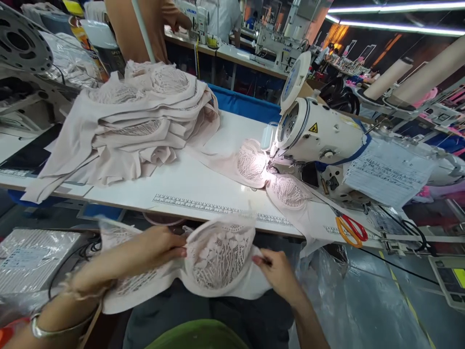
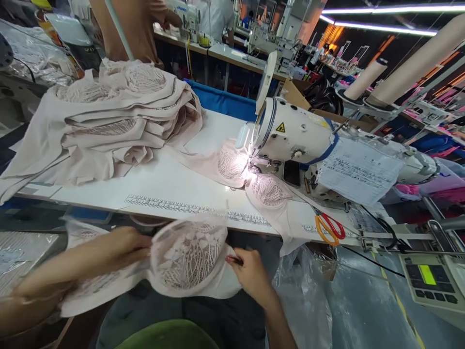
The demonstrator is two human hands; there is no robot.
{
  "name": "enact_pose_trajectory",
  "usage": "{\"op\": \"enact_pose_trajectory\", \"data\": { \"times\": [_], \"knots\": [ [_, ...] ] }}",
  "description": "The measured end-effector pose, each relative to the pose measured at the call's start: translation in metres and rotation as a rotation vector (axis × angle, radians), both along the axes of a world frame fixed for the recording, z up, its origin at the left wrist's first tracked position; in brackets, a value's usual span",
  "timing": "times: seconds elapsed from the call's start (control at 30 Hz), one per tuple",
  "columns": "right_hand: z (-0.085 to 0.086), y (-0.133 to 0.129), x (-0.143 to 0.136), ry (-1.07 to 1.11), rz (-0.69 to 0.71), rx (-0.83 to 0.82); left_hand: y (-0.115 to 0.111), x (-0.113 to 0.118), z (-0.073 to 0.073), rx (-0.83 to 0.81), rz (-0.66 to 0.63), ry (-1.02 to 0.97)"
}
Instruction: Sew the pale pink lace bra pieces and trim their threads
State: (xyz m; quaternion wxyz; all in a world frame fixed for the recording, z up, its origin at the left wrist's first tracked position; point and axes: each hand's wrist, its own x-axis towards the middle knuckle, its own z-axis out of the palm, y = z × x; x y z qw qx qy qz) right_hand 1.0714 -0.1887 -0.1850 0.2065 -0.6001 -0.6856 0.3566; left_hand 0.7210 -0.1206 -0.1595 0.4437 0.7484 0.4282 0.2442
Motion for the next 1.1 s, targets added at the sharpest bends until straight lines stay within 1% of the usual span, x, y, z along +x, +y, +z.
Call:
{"op": "enact_pose_trajectory", "data": {
  "times": [0.03, 0.07, 0.1, 0.17, 0.23, 0.3, 0.33, 0.4, 0.43, 0.47, 0.5, 0.53, 0.57, 0.63, 0.67, 0.7, 0.73, 0.77, 0.8, 0.83, 0.87, 0.9, 0.93, 0.97, 1.0, 1.03, 1.1],
  "knots": [
    [-0.013, 0.004, -0.005, -0.162, -0.038, 0.028, 0.001, 0.007, -0.017, 0.027, -0.098, 0.181],
    [-0.024, 0.008, -0.009, -0.329, -0.074, 0.064, 0.002, 0.016, -0.035, 0.055, -0.134, 0.308],
    [-0.034, 0.011, -0.012, -0.454, -0.084, 0.109, 0.005, 0.027, -0.054, 0.075, -0.12, 0.42],
    [-0.045, 0.015, -0.014, -0.605, -0.1, 0.225, 0.01, 0.048, -0.09, 0.092, -0.106, 0.522],
    [-0.047, 0.017, -0.012, -0.624, -0.093, 0.334, 0.012, 0.062, -0.119, 0.116, -0.1, 0.529],
    [-0.043, 0.016, -0.011, -0.555, -0.057, 0.423, 0.008, 0.07, -0.14, 0.126, -0.097, 0.529],
    [-0.04, 0.016, -0.012, -0.5, -0.027, 0.461, 0.005, 0.072, -0.147, 0.12, -0.101, 0.553],
    [-0.031, 0.016, -0.015, -0.368, 0.044, 0.539, -0.004, 0.076, -0.156, 0.096, -0.14, 0.665],
    [-0.025, 0.017, -0.017, -0.303, 0.079, 0.579, -0.008, 0.079, -0.155, 0.099, -0.172, 0.738],
    [-0.019, 0.018, -0.018, -0.24, 0.115, 0.629, -0.013, 0.081, -0.15, 0.129, -0.212, 0.803],
    [-0.011, 0.021, -0.018, -0.187, 0.149, 0.688, -0.016, 0.084, -0.14, 0.193, -0.263, 0.836],
    [-0.003, 0.025, -0.015, -0.149, 0.181, 0.749, -0.018, 0.087, -0.126, 0.278, -0.326, 0.823],
    [0.005, 0.03, -0.011, -0.129, 0.202, 0.811, -0.017, 0.09, -0.107, 0.39, -0.404, 0.761],
    [0.023, 0.046, 0.005, -0.15, 0.201, 0.881, -0.006, 0.098, -0.06, 0.578, -0.629, 0.489],
    [0.032, 0.056, 0.015, -0.178, 0.168, 0.892, 0.005, 0.103, -0.037, 0.67, -0.761, 0.334],
    [0.04, 0.069, 0.025, -0.227, 0.132, 0.858, 0.021, 0.109, -0.015, 0.751, -0.771, 0.235],
    [0.048, 0.083, 0.036, -0.283, 0.08, 0.827, 0.04, 0.116, 0.004, 0.811, -0.762, 0.166],
    [0.054, 0.099, 0.046, -0.347, 0.017, 0.782, 0.061, 0.125, 0.019, 0.828, -0.733, 0.137],
    [0.059, 0.116, 0.054, -0.419, -0.052, 0.718, 0.083, 0.134, 0.029, 0.842, -0.685, 0.128],
    [0.063, 0.133, 0.06, -0.493, -0.115, 0.66, 0.105, 0.143, 0.035, 0.849, -0.617, 0.132],
    [0.066, 0.151, 0.065, -0.562, -0.16, 0.6, 0.126, 0.152, 0.039, 0.822, -0.528, 0.155],
    [0.067, 0.167, 0.068, -0.641, -0.187, 0.529, 0.144, 0.16, 0.04, 0.783, -0.478, 0.17],
    [0.066, 0.182, 0.071, -0.726, -0.196, 0.458, 0.159, 0.167, 0.04, 0.732, -0.468, 0.184],
    [0.065, 0.194, 0.072, -0.807, -0.185, 0.392, 0.172, 0.173, 0.039, 0.685, -0.489, 0.202],
    [0.063, 0.205, 0.074, -0.878, -0.166, 0.337, 0.181, 0.177, 0.039, 0.661, -0.541, 0.223],
    [0.059, 0.213, 0.076, -0.931, -0.14, 0.303, 0.187, 0.18, 0.039, 0.665, -0.603, 0.252],
    [0.053, 0.222, 0.081, -0.964, -0.078, 0.318, 0.194, 0.182, 0.038, 0.736, -0.697, 0.32]
  ]
}}
